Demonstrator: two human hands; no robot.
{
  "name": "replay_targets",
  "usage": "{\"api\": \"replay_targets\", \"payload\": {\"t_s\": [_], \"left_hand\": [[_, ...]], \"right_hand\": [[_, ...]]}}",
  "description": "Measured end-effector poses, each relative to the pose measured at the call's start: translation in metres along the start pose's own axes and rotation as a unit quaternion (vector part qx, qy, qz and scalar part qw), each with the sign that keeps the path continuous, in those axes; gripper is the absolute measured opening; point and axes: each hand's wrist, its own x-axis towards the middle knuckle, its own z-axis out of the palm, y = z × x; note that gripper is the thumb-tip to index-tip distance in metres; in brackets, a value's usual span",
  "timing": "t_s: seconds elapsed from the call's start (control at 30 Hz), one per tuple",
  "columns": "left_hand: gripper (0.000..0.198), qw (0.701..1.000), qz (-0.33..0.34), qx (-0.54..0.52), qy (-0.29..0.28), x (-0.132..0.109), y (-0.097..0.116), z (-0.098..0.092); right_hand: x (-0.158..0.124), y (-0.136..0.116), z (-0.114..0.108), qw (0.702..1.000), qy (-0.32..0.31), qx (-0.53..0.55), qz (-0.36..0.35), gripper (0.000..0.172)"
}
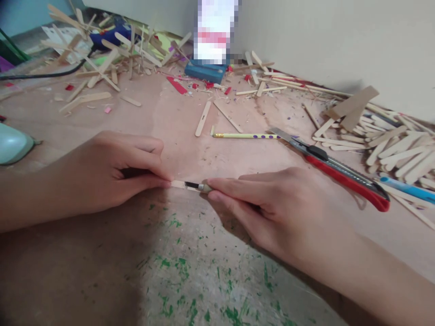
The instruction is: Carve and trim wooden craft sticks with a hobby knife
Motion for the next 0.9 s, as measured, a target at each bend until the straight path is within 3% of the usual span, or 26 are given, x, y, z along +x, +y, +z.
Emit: {"api": "replay_targets", "payload": {"t_s": [0.1, 0.17, 0.3, 0.43, 0.5, 0.6, 0.73, 0.83, 0.9], "left_hand": [[0.031, 1.000, 0.000, 0.006, -0.004, 0.001, 0.001, 0.001], [0.031, 1.000, 0.002, 0.008, -0.002, 0.002, 0.001, 0.001], [0.033, 1.000, -0.001, 0.013, -0.004, 0.001, 0.002, 0.000], [0.035, 1.000, -0.005, 0.007, -0.004, 0.000, 0.003, 0.000], [0.035, 1.000, -0.010, 0.005, -0.004, 0.001, 0.002, 0.000], [0.034, 1.000, -0.007, 0.001, -0.002, 0.002, 0.000, 0.001], [0.033, 1.000, -0.009, -0.005, -0.002, 0.002, -0.001, 0.001], [0.033, 1.000, -0.011, -0.001, -0.003, 0.001, -0.001, 0.001], [0.034, 1.000, 0.000, 0.002, 0.006, 0.000, 0.000, 0.002]], "right_hand": [[0.004, -0.001, 0.002, 0.993, -0.014, 0.111, 0.041, 0.025], [0.006, -0.001, 0.003, 0.988, -0.034, 0.142, 0.050, 0.032], [0.011, -0.005, 0.001, 0.978, -0.066, 0.172, 0.098, 0.055], [0.014, -0.010, -0.002, 0.973, -0.079, 0.167, 0.138, 0.062], [0.013, -0.010, -0.003, 0.981, -0.068, 0.138, 0.118, 0.055], [0.008, -0.004, -0.002, 0.997, -0.030, 0.067, 0.025, 0.033], [-0.001, 0.007, -0.002, 0.992, 0.003, -0.076, -0.106, 0.029], [-0.004, 0.009, -0.001, 0.980, 0.003, -0.150, -0.130, 0.028], [-0.002, 0.006, 0.000, 0.987, 0.009, -0.115, -0.113, 0.027]]}}
